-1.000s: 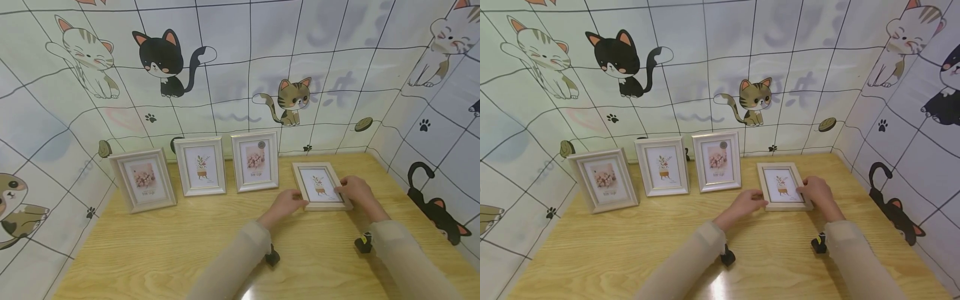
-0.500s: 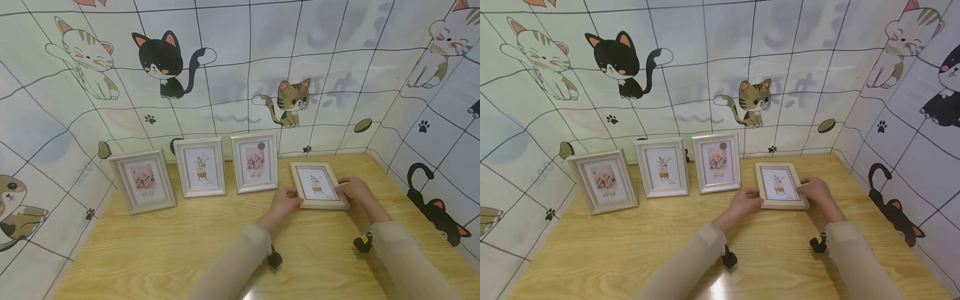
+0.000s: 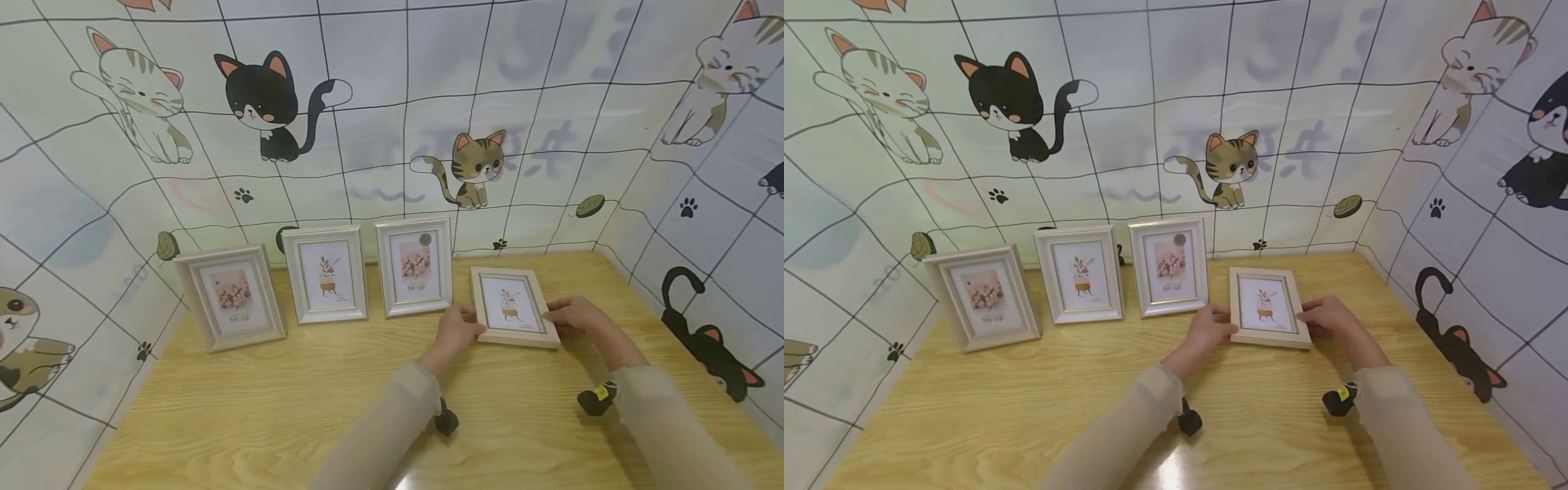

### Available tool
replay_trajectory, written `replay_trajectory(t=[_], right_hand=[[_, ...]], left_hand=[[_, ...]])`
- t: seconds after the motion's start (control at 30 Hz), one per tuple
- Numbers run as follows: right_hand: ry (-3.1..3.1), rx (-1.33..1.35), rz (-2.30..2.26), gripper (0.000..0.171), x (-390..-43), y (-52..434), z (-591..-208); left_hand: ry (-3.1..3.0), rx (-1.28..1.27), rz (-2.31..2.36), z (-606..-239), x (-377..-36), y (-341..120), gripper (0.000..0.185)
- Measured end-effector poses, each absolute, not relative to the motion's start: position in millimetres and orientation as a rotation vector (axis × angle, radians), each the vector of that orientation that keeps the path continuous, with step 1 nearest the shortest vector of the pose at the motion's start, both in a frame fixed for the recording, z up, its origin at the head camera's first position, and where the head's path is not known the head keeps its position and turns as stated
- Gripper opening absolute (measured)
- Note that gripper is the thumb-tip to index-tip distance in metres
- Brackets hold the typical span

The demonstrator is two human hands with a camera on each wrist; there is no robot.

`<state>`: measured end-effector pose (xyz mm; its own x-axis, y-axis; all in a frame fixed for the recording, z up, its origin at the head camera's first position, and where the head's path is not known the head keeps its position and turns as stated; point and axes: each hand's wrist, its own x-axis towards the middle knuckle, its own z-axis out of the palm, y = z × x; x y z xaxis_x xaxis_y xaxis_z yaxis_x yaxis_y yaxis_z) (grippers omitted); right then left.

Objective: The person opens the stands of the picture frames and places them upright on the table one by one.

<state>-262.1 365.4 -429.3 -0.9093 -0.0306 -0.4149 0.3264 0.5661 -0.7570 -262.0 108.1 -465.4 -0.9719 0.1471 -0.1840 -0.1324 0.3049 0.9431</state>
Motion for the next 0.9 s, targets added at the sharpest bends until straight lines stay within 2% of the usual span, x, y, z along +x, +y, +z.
replay_trajectory(t=[0.5,0.9], right_hand=[[2.404,0.179,-1.398,0.072,-263.6,366.3,-426.9],[2.374,0.086,-1.668,0.069,-262.9,365.3,-428.4]], left_hand=[[2.363,0.074,1.764,-463.4,-262.7,102.8,0.029],[2.331,0.159,1.903,-466.2,-266.9,102.8,0.040]])
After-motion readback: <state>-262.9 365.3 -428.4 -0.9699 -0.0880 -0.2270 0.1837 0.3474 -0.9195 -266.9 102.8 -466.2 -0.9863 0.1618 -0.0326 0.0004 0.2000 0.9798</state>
